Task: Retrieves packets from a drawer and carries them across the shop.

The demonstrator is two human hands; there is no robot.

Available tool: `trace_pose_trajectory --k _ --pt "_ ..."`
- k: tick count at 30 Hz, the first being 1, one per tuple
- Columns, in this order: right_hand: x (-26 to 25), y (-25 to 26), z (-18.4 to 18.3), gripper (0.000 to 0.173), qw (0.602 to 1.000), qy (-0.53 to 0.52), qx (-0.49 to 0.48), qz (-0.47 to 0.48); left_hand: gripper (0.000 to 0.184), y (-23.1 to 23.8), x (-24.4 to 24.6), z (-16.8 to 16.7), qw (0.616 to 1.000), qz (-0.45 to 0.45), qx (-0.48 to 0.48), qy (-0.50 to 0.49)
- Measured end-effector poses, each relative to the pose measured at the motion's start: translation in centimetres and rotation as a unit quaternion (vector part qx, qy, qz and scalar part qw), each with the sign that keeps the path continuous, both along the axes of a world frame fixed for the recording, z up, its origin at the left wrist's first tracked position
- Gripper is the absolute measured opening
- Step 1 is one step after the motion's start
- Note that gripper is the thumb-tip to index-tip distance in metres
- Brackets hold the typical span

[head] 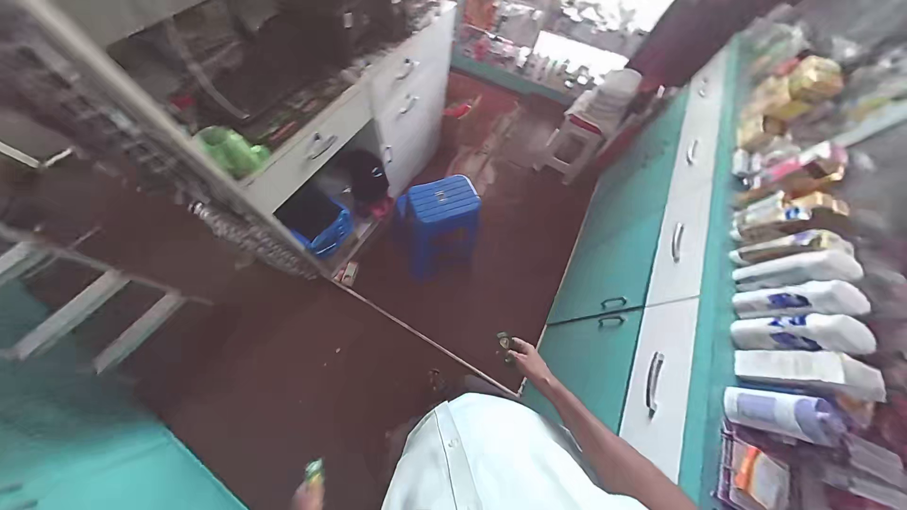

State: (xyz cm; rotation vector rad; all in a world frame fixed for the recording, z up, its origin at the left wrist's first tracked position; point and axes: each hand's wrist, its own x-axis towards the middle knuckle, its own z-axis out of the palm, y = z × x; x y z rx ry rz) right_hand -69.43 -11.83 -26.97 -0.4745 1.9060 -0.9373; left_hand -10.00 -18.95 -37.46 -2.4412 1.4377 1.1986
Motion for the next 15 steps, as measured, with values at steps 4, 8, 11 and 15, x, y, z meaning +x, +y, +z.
trace_pose_trajectory --k 4,8,11,15 --pt "-7.1 -1.7 2.5 0.030 0.988 -0.095 -0.037 -0.114 0.036 -14.6 -28.6 2.7 0.979 -0.171 0.014 0.106" --pt "-13.9 -6.7 7.3 0.027 0.969 -0.149 -0.139 -0.140 0.032 -21.3 -53.0 11.1 0.915 -0.231 -0.048 0.327" --pt "-21.7 -11.4 10.2 0.028 0.947 -0.125 -0.206 -0.214 0.032 -24.6 -65.3 17.6 0.846 -0.115 0.026 0.520" --pt "-36.1 -17.3 11.8 0.042 0.918 -0.148 -0.276 -0.243 0.044 -31.9 -78.3 21.8 0.742 -0.075 0.100 0.658"
